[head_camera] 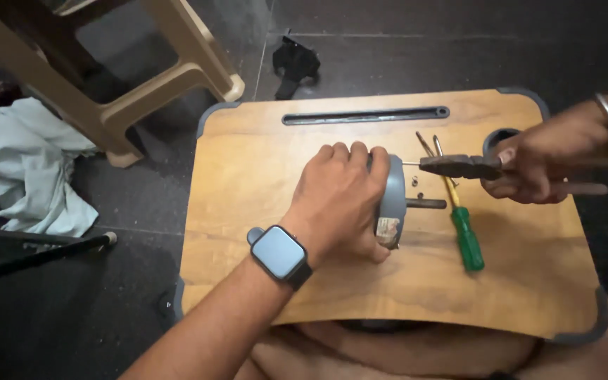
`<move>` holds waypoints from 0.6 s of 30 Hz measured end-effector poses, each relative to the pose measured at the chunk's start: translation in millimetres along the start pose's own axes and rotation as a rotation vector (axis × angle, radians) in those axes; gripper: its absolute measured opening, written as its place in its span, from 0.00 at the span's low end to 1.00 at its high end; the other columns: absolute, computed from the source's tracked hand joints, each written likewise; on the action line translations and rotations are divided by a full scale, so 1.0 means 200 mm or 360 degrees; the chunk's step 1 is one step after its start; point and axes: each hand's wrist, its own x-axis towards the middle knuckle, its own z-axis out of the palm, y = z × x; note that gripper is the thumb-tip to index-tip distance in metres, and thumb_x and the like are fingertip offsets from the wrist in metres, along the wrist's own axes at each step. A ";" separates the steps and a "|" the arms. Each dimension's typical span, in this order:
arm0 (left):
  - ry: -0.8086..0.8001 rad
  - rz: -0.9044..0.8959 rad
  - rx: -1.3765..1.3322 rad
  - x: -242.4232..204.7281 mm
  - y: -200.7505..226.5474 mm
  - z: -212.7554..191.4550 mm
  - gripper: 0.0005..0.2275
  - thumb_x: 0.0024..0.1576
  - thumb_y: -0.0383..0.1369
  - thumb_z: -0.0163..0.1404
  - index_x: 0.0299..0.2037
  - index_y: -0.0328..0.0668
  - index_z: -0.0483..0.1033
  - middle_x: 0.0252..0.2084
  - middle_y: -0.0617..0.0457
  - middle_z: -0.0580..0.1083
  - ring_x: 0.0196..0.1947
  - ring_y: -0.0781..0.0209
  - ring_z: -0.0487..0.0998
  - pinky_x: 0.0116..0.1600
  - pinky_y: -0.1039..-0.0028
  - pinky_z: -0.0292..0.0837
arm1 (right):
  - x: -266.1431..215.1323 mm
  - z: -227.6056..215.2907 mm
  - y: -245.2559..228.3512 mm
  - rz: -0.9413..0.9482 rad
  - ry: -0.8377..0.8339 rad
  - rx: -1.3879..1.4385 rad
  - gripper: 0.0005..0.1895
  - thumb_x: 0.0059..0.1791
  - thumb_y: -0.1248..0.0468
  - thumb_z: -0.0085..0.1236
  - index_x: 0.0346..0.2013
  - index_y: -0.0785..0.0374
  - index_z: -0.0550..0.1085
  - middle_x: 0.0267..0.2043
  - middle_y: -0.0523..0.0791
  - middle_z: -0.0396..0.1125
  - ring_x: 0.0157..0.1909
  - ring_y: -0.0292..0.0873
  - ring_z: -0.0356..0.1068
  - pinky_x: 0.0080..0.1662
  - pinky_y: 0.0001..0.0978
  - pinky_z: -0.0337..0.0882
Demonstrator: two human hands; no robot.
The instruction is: Disassembling a small electric motor using a screwdriver and pliers on a wooden lap desk.
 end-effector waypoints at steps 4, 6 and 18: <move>0.0097 0.0002 0.0024 0.01 -0.04 0.00 0.46 0.20 0.54 0.69 0.47 0.25 0.71 0.37 0.38 0.75 0.37 0.42 0.78 0.46 0.61 0.73 | 0.05 -0.06 -0.05 0.0007 -0.0097 0.0129 0.14 0.34 0.69 0.65 0.29 0.63 0.68 0.26 0.49 0.61 0.30 0.46 0.59 0.37 0.45 0.70; 0.0083 -0.0022 -0.0004 0.01 -0.03 0.00 0.46 0.20 0.54 0.69 0.47 0.25 0.71 0.36 0.38 0.75 0.37 0.41 0.78 0.45 0.60 0.73 | 0.01 -0.06 -0.11 0.0024 -0.0141 0.0150 0.14 0.34 0.69 0.64 0.29 0.63 0.69 0.25 0.49 0.61 0.30 0.46 0.59 0.37 0.44 0.70; 0.0152 -0.0119 0.0055 0.04 -0.05 0.02 0.49 0.17 0.58 0.68 0.47 0.27 0.71 0.38 0.38 0.76 0.38 0.41 0.79 0.44 0.59 0.74 | -0.40 -0.01 0.00 0.0336 0.0680 -0.0552 0.12 0.48 0.56 0.53 0.41 0.59 0.71 0.33 0.48 0.71 0.33 0.46 0.74 0.39 0.40 0.73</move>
